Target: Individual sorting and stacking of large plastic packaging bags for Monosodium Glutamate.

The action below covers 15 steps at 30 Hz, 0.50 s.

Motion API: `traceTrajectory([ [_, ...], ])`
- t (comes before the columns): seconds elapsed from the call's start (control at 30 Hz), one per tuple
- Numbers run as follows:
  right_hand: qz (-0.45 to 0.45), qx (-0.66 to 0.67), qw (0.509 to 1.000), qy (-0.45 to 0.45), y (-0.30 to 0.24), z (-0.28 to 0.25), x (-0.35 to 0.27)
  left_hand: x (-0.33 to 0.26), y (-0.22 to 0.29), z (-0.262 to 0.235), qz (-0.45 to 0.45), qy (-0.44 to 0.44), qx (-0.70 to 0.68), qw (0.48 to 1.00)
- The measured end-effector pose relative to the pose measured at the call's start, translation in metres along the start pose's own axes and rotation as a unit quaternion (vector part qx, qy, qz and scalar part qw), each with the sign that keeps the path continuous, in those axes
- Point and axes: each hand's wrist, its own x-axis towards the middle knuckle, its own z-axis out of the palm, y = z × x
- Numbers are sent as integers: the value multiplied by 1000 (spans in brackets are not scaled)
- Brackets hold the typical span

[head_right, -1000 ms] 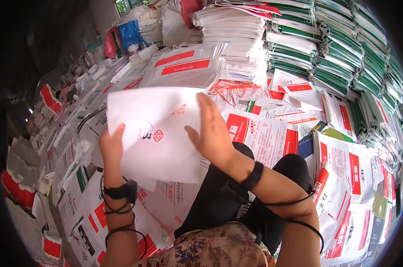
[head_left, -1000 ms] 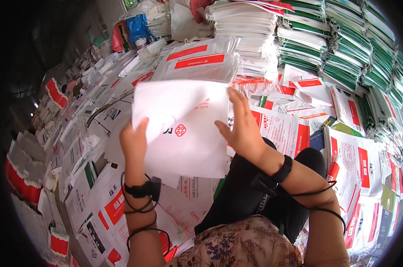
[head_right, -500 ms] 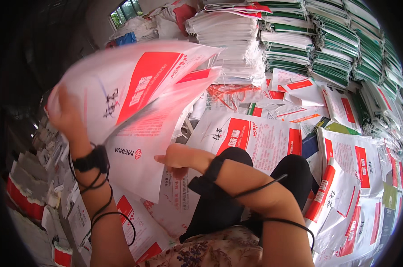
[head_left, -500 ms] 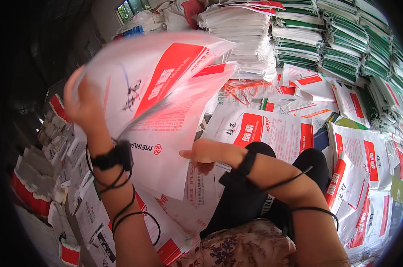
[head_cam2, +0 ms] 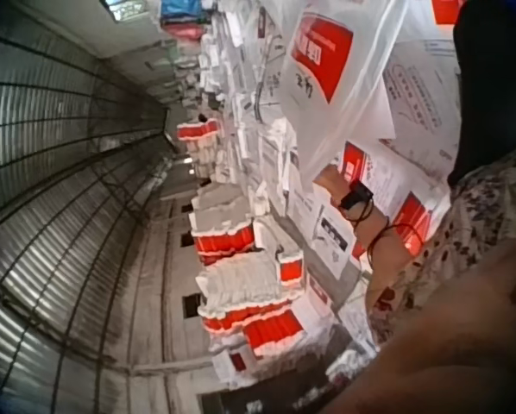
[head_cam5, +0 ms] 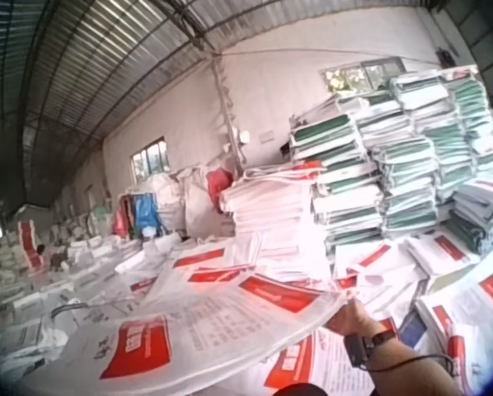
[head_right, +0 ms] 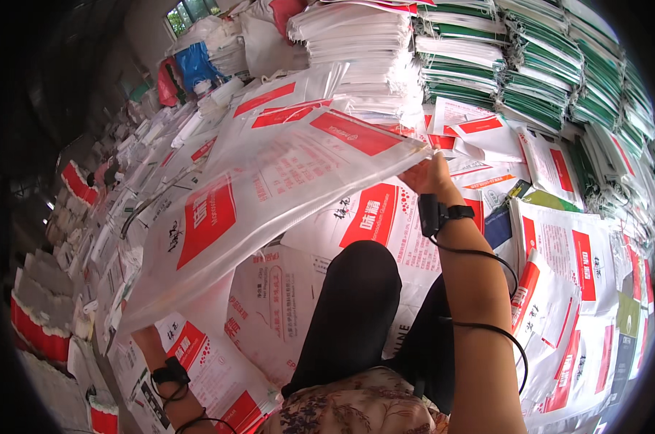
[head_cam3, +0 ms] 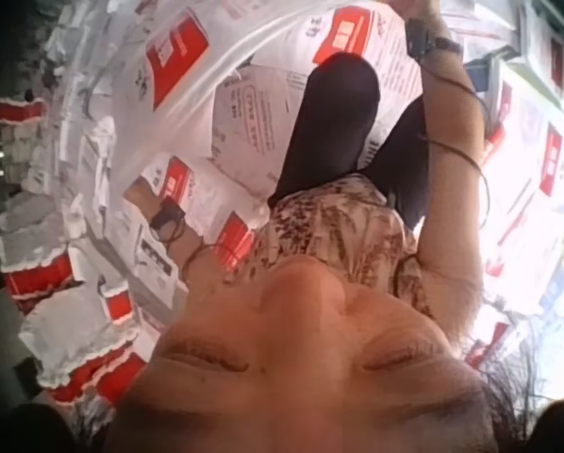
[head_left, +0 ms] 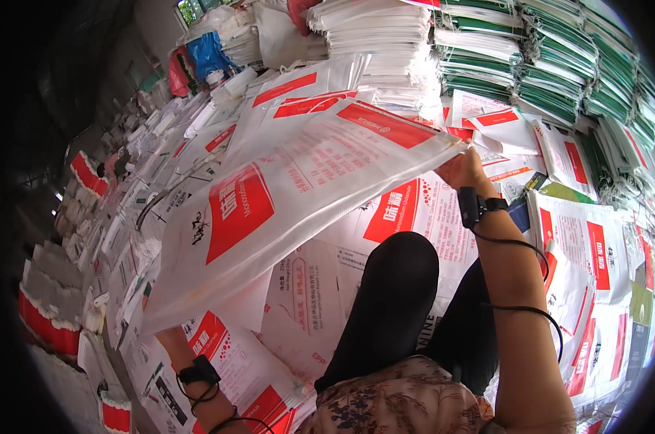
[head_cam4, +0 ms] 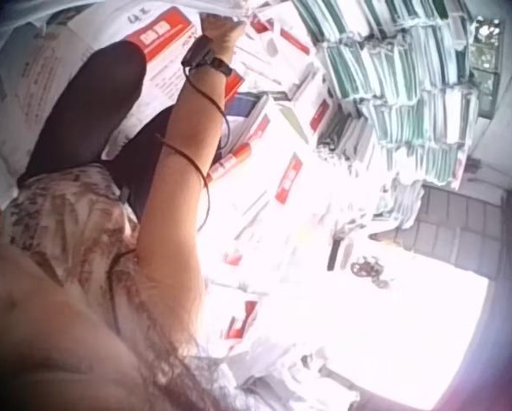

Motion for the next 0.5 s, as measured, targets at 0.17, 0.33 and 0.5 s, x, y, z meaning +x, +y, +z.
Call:
traceTrajectory([
  [0.17, 28, -78, 996, 23, -24, 7, 1, 12, 19, -22, 6, -104, 39, 994],
  [0.33, 29, -479, 873, -91, -57, 16, -20, 8, 55, 6, -149, -109, -99, 978],
  [0.5, 189, -455, 844, -213, -83, 2, -21, 16, 100, 39, -237, -173, 133, 947],
])
